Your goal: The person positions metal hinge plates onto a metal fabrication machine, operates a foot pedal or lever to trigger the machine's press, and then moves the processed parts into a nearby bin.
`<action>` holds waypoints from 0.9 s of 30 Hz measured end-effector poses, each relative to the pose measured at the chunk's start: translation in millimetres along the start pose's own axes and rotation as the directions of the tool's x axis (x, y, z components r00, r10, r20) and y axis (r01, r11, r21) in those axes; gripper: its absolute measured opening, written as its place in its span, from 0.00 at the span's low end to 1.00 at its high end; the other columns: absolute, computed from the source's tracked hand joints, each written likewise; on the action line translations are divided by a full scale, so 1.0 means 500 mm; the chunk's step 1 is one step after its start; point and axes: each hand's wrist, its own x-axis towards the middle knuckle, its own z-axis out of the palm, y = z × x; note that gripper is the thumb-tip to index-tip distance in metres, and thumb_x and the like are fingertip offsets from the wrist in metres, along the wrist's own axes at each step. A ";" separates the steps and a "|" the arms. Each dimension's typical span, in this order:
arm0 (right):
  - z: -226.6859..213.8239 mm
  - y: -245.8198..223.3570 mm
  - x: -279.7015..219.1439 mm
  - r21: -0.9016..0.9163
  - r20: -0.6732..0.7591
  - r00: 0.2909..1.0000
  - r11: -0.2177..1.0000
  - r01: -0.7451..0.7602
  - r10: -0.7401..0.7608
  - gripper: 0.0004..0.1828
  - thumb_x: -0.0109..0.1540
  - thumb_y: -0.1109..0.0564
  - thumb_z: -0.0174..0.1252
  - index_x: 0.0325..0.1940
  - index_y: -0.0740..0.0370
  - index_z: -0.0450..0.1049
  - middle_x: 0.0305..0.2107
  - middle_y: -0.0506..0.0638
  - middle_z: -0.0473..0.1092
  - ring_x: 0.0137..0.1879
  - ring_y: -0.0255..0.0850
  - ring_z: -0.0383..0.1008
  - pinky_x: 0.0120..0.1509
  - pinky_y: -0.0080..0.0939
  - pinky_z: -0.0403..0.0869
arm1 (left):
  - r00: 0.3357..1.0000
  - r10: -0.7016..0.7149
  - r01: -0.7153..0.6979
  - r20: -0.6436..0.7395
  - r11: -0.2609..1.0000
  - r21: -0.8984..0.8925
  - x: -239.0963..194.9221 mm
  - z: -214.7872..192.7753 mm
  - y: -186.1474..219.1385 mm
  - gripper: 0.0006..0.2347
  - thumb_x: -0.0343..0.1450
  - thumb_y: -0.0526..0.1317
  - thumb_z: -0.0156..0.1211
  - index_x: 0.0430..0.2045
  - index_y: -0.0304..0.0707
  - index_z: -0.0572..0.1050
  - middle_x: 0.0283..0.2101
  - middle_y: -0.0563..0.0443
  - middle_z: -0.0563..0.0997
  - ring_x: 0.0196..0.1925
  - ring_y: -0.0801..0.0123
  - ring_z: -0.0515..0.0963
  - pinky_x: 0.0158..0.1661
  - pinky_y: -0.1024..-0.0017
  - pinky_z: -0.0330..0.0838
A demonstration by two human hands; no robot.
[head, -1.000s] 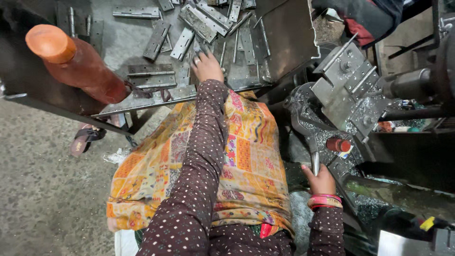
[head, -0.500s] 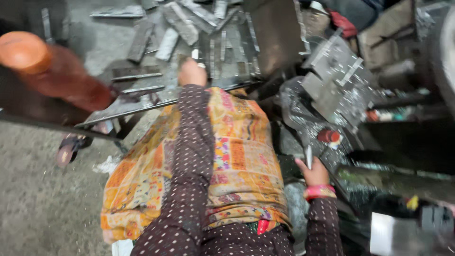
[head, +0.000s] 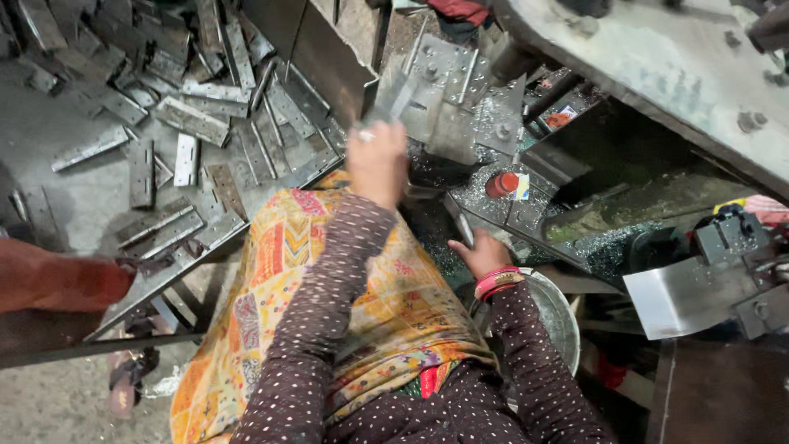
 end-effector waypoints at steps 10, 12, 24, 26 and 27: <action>0.015 -0.014 -0.005 0.091 -0.017 0.999 0.995 0.043 -0.041 0.36 0.57 0.26 0.61 0.40 0.64 0.70 0.34 0.67 0.76 0.44 0.68 0.76 0.47 0.64 0.74 | 0.977 0.200 -0.179 0.071 0.956 -0.231 0.002 0.029 0.086 0.15 0.68 0.39 0.58 0.49 0.37 0.77 0.50 0.44 0.74 0.50 0.55 0.76 0.55 0.53 0.64; 0.000 -0.029 -0.011 0.090 0.014 1.000 0.996 0.021 -0.022 0.36 0.57 0.26 0.61 0.41 0.64 0.69 0.34 0.68 0.76 0.44 0.68 0.77 0.47 0.64 0.74 | 0.985 0.168 -0.164 0.031 0.981 -0.107 0.020 0.037 0.084 0.16 0.66 0.40 0.58 0.47 0.35 0.77 0.58 0.43 0.75 0.58 0.55 0.75 0.64 0.49 0.59; -0.116 -0.091 0.005 -0.077 0.130 0.992 0.997 0.011 -0.001 0.39 0.57 0.26 0.61 0.47 0.66 0.70 0.35 0.67 0.77 0.45 0.66 0.78 0.49 0.62 0.76 | 0.936 0.172 -0.149 0.306 0.984 -0.098 -0.023 0.083 0.165 0.17 0.68 0.37 0.56 0.50 0.31 0.78 0.58 0.43 0.75 0.65 0.55 0.72 0.71 0.47 0.54; -0.112 -0.088 0.002 -0.032 0.109 0.994 0.999 0.010 -0.006 0.38 0.57 0.27 0.62 0.46 0.65 0.71 0.34 0.67 0.77 0.44 0.66 0.78 0.48 0.62 0.76 | 0.954 0.176 -0.153 0.243 0.982 -0.113 0.002 0.115 0.164 0.14 0.69 0.37 0.55 0.46 0.32 0.78 0.58 0.43 0.76 0.65 0.54 0.72 0.68 0.47 0.56; -0.107 -0.084 0.002 -0.042 0.078 0.997 0.999 0.014 -0.011 0.37 0.57 0.27 0.62 0.45 0.64 0.71 0.33 0.67 0.76 0.43 0.66 0.78 0.47 0.63 0.76 | 0.961 0.179 -0.156 0.210 0.980 -0.121 0.007 0.126 0.165 0.13 0.69 0.37 0.55 0.45 0.32 0.78 0.58 0.43 0.76 0.65 0.54 0.73 0.66 0.47 0.57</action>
